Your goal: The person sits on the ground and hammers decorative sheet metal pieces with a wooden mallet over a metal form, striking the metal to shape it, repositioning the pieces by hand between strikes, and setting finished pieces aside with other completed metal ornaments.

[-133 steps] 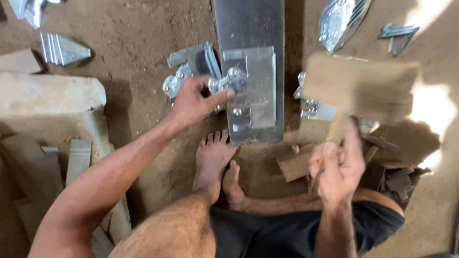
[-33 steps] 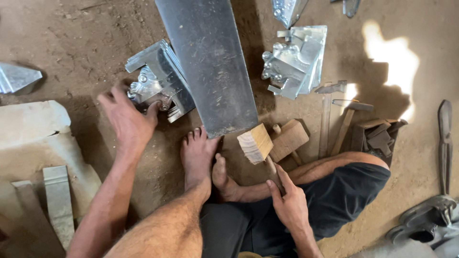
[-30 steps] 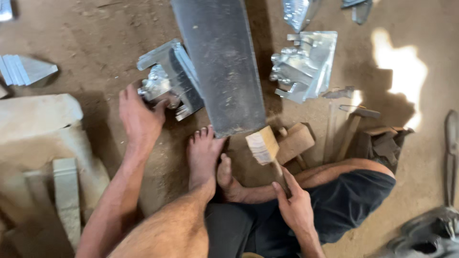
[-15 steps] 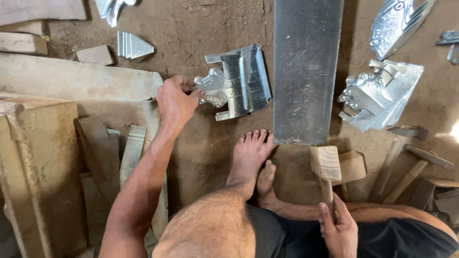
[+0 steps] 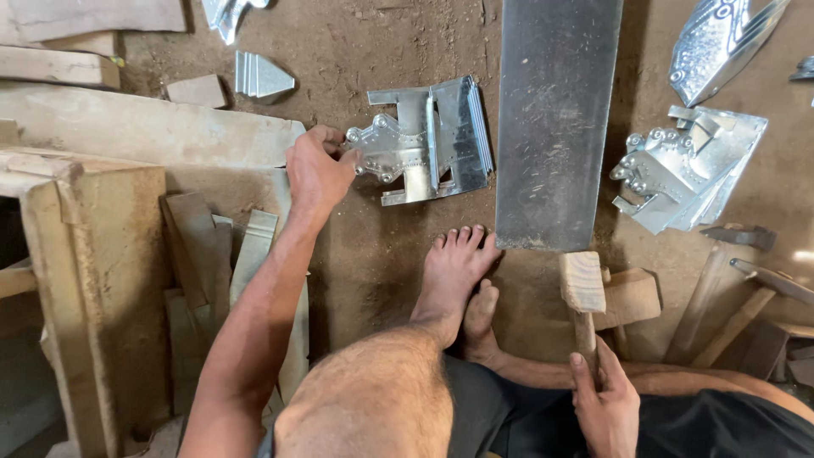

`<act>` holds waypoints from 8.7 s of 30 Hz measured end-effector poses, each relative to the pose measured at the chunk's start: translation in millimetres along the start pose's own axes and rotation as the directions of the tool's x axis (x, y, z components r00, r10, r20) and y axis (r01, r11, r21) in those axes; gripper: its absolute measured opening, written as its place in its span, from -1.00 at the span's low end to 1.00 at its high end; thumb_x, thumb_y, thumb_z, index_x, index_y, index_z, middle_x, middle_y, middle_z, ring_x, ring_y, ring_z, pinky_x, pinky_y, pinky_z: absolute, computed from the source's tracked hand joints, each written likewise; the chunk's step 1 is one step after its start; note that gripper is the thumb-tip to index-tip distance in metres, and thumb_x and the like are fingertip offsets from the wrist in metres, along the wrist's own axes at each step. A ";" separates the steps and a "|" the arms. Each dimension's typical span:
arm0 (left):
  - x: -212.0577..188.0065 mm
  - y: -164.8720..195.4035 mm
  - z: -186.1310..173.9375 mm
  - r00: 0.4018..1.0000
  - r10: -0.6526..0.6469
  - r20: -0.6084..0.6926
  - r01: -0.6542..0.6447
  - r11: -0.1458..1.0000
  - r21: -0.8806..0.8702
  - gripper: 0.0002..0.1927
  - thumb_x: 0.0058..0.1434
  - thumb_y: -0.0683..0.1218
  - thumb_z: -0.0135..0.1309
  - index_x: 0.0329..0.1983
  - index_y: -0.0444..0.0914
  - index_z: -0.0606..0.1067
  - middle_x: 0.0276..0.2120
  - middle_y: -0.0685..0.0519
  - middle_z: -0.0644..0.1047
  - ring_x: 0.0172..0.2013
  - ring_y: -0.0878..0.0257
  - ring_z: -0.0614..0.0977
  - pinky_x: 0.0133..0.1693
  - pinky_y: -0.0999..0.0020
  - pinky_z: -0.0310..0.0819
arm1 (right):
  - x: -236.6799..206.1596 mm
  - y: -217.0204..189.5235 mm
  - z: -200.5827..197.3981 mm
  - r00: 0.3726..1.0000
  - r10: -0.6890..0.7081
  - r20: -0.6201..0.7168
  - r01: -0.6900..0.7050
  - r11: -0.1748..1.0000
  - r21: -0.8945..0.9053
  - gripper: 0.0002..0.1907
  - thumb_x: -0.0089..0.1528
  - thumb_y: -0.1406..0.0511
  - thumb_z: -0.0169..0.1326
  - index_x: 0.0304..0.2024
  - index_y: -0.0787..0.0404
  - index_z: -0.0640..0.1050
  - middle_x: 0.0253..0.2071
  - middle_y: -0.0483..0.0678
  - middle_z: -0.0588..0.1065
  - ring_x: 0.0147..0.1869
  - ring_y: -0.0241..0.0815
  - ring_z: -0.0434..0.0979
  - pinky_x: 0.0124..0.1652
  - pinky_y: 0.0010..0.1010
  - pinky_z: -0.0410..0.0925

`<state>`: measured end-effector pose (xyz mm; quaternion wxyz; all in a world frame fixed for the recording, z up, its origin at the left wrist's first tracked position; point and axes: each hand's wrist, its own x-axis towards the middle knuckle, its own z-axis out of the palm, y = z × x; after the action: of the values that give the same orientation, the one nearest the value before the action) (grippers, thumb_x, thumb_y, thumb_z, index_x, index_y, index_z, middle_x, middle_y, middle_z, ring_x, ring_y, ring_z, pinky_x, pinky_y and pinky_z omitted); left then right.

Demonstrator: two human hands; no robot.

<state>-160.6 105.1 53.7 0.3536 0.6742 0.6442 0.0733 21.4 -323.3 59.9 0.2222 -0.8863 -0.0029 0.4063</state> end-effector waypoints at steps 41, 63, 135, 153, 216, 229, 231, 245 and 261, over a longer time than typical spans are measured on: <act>-29.2 76.8 104.4 0.890 0.361 0.279 -0.098 0.749 -0.655 -0.79 0.22 -0.09 0.15 -0.31 -0.37 0.61 -0.51 0.12 0.60 -0.48 0.41 0.52 -0.42 0.36 0.44 | -1.8 -139.8 -5.2 0.793 -0.573 -0.206 0.600 0.794 0.103 -0.66 0.45 0.32 -0.02 0.22 0.39 0.48 -0.49 -0.10 0.42 -0.49 -0.37 0.33 -0.43 -0.50 0.25; -53.3 72.1 103.5 0.876 0.326 0.355 0.005 0.730 -0.683 -0.80 0.24 -0.11 0.10 -0.25 -0.36 0.59 -0.53 0.16 0.57 -0.49 0.46 0.53 -0.47 0.39 0.41 | 31.0 -158.5 -1.6 0.600 -0.790 -0.129 0.780 0.613 -0.127 -0.63 0.52 0.29 -0.07 0.32 0.35 0.42 -0.33 -0.08 0.50 -0.38 -0.41 0.48 -0.38 -0.56 0.37; -56.7 63.7 115.0 0.876 0.283 0.390 0.035 0.769 -0.638 -0.79 0.28 -0.09 0.16 -0.24 -0.37 0.64 -0.48 0.12 0.58 -0.43 0.46 0.47 -0.39 0.42 0.40 | 10.5 -99.1 -15.2 0.635 -0.728 -0.256 0.751 0.660 -0.013 -0.72 0.49 0.30 -0.17 0.17 0.29 0.42 -0.30 -0.08 0.46 -0.39 -0.39 0.36 -0.33 -0.55 0.28; -54.4 62.5 118.8 0.868 0.254 0.427 0.121 0.725 -0.678 -0.80 0.29 -0.13 0.18 -0.16 -0.39 0.64 -0.38 0.08 0.64 -0.36 0.42 0.58 -0.31 0.42 0.49 | 38.2 -132.6 -10.5 0.653 -0.732 -0.194 0.750 0.661 0.034 -0.61 0.46 0.26 -0.11 0.24 0.37 0.44 -0.19 -0.03 0.54 -0.44 -0.40 0.44 -0.40 -0.59 0.34; 28.5 78.8 108.1 -0.255 0.930 0.264 -0.954 -0.286 0.088 -0.60 0.36 -0.12 0.06 0.26 -0.22 0.54 0.25 0.05 0.55 0.34 0.19 0.46 0.38 0.12 0.24 | 173.1 -125.9 -21.9 0.903 -0.417 -0.104 0.404 0.739 0.538 -0.69 0.47 0.23 -0.23 0.04 0.23 0.49 -0.65 -0.21 0.30 -0.69 -0.41 0.23 -0.73 -0.52 0.15; -31.8 132.5 82.0 0.497 0.867 -0.023 -0.801 0.449 -0.396 -0.89 0.33 -0.13 0.21 -0.14 -0.25 0.62 -0.19 0.05 0.66 -0.12 0.27 0.69 -0.04 0.30 0.54 | 115.3 -103.7 -38.3 0.758 -0.638 -0.133 0.634 0.675 0.378 -0.54 0.47 0.38 -0.07 0.41 0.28 0.23 -0.42 -0.17 0.40 -0.49 -0.45 0.33 -0.48 -0.60 0.26; -42.4 120.8 86.6 0.803 0.561 0.200 -0.375 0.737 -0.562 -0.82 0.29 -0.06 0.23 -0.24 -0.29 0.63 -0.38 0.08 0.63 -0.36 0.37 0.63 -0.30 0.42 0.47 | 97.6 -105.5 -40.3 0.831 -0.553 -0.048 0.510 0.726 0.461 -0.43 0.44 0.39 -0.08 0.50 0.26 0.16 -0.44 -0.17 0.38 -0.50 -0.45 0.32 -0.48 -0.60 0.29; -24.6 73.5 142.9 0.919 0.340 0.198 -0.174 0.803 -0.570 -0.43 0.24 0.04 0.33 -0.64 -0.23 0.22 -0.68 0.28 0.20 -0.58 0.51 0.16 -0.57 0.39 -0.09 | 74.7 -188.8 -41.2 0.761 -0.649 0.006 0.604 0.711 0.361 -0.43 0.45 0.40 -0.16 0.53 0.23 0.18 -0.54 -0.15 0.34 -0.59 -0.46 0.27 -0.61 -0.61 0.21; -27.3 65.4 154.3 0.926 0.355 0.131 -0.234 0.809 -0.539 -0.51 0.23 0.03 0.34 -0.65 -0.22 0.35 -0.69 0.27 0.37 -0.59 0.55 0.26 -0.60 0.44 0.04 | 42.4 -120.9 -40.3 0.819 -0.573 0.010 0.539 0.776 0.327 -0.41 0.48 0.32 -0.19 0.56 0.34 0.16 -0.57 -0.17 0.29 -0.56 -0.43 0.22 -0.53 -0.59 0.17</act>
<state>-25.9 26.1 -13.2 0.5756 0.6510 0.4435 0.2196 100.2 -222.2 100.3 0.4679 -0.7760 -0.2131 0.3653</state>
